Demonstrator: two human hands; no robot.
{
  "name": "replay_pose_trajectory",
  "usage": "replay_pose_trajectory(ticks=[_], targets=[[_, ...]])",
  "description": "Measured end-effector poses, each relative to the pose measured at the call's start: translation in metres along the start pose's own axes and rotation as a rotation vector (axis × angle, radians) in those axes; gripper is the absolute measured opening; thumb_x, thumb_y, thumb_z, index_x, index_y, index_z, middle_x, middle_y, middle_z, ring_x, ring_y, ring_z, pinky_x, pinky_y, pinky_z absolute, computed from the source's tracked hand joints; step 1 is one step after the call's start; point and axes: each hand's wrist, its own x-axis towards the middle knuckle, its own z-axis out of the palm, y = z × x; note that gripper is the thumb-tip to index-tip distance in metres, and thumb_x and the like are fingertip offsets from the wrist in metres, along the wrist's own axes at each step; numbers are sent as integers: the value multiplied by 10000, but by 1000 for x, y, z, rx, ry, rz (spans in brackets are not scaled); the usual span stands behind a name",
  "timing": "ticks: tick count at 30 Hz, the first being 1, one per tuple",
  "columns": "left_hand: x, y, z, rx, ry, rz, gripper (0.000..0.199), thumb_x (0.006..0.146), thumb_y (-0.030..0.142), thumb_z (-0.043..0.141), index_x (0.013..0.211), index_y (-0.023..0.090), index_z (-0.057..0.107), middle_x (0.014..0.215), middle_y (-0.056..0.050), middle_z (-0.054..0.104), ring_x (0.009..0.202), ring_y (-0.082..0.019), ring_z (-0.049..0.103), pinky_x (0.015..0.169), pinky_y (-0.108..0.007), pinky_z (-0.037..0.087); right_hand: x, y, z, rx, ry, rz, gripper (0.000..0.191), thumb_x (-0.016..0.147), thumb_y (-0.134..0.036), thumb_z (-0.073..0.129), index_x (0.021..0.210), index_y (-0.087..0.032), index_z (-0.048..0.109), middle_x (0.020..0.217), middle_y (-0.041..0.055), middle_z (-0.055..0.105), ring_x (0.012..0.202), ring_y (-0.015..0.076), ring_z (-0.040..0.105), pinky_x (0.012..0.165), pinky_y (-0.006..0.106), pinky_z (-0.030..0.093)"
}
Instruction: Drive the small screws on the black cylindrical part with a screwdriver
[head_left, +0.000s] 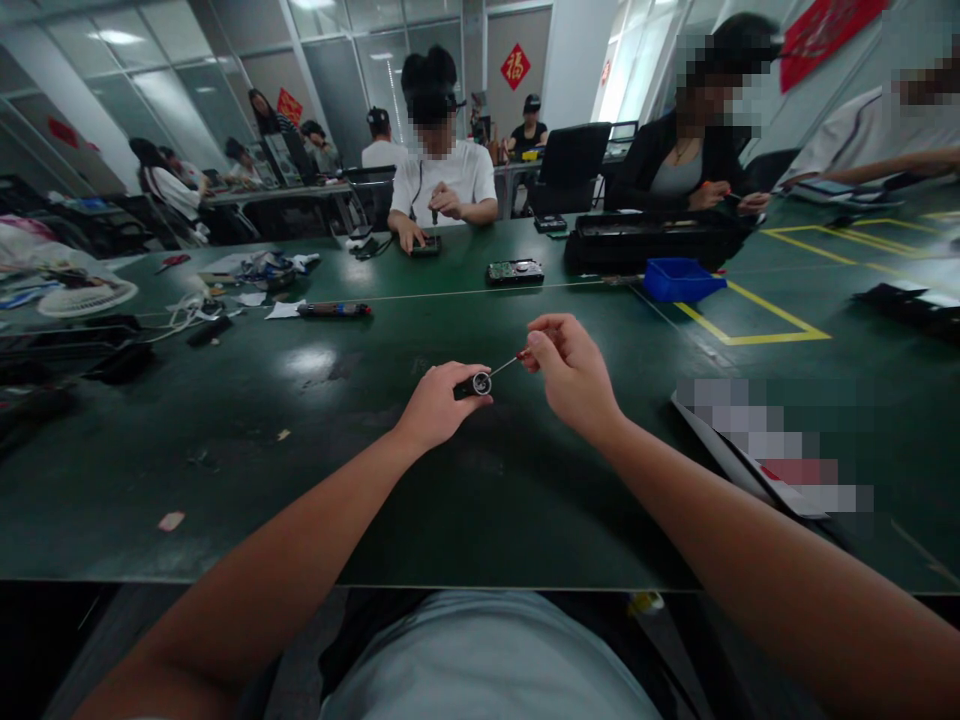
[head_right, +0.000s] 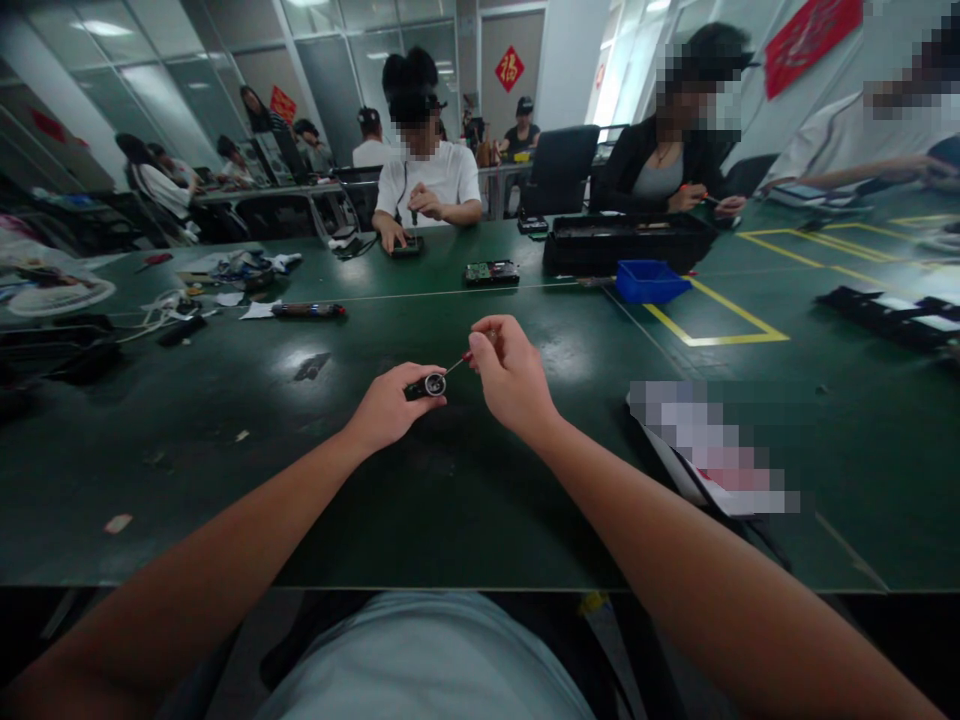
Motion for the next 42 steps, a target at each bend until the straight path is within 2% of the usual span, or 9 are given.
replay_pose_trajectory(ticks=[3,7,10,12,16,22,31,36,42], targets=[[0,-1,-1,-5,23,7,371,827,279,751,1191,247,690,1155,-58,696,1073,-239,626,989,-419,438,4,10,3,159,13,93,202,936,-385,552,872,-200,604,722,-2,629,642,133,601,636,303,512],[1,-1,-4,-5,38,70,373,843,271,736,1211,252,678,1186,-58,691,1110,-235,612,1001,-428,425,10,27,4,363,83,297,258,905,-444,595,821,-200,595,707,1,610,611,128,589,589,287,537],[2,0,-5,26,19,67,370,838,252,738,1204,257,683,1190,-62,694,1125,-244,608,1036,-463,395,13,36,2,430,87,374,277,900,-466,599,801,-209,576,667,-12,576,565,122,557,576,295,557],[2,-1,-5,28,0,59,370,839,249,735,1205,258,682,1198,-63,690,1135,-246,605,1049,-473,385,14,38,0,394,91,346,287,911,-478,581,804,-213,565,667,-15,567,558,120,549,580,295,558],[2,-2,-4,33,-2,38,367,840,280,737,1203,258,684,1185,-63,693,1114,-250,610,1034,-474,397,11,30,-1,230,110,201,272,948,-467,530,843,-218,559,718,-7,598,597,120,573,595,285,531],[2,0,-4,66,-14,9,386,824,300,757,1200,243,689,1150,-66,702,1053,-253,623,1000,-461,417,2,10,0,-73,88,-1,197,985,-359,467,885,-216,560,688,-11,610,624,140,589,612,304,469],[2,-2,-4,61,-19,4,384,828,305,749,1203,257,691,1128,-65,700,1046,-253,624,987,-453,424,-5,-5,-1,-341,-31,-267,143,993,-325,441,934,-231,531,739,9,663,659,169,625,634,315,435],[3,-7,-5,61,-35,29,360,842,292,732,1197,250,684,1173,-69,692,1108,-257,613,1043,-486,390,-2,-1,-2,-442,-36,-256,160,981,-334,443,921,-217,535,745,27,662,660,185,620,634,320,415],[4,-9,-6,55,-27,16,328,844,288,733,1162,238,673,1207,-68,683,1156,-267,598,1110,-530,325,0,1,-3,-444,0,-204,178,975,-340,439,895,-216,539,721,28,660,647,185,609,635,314,412]])
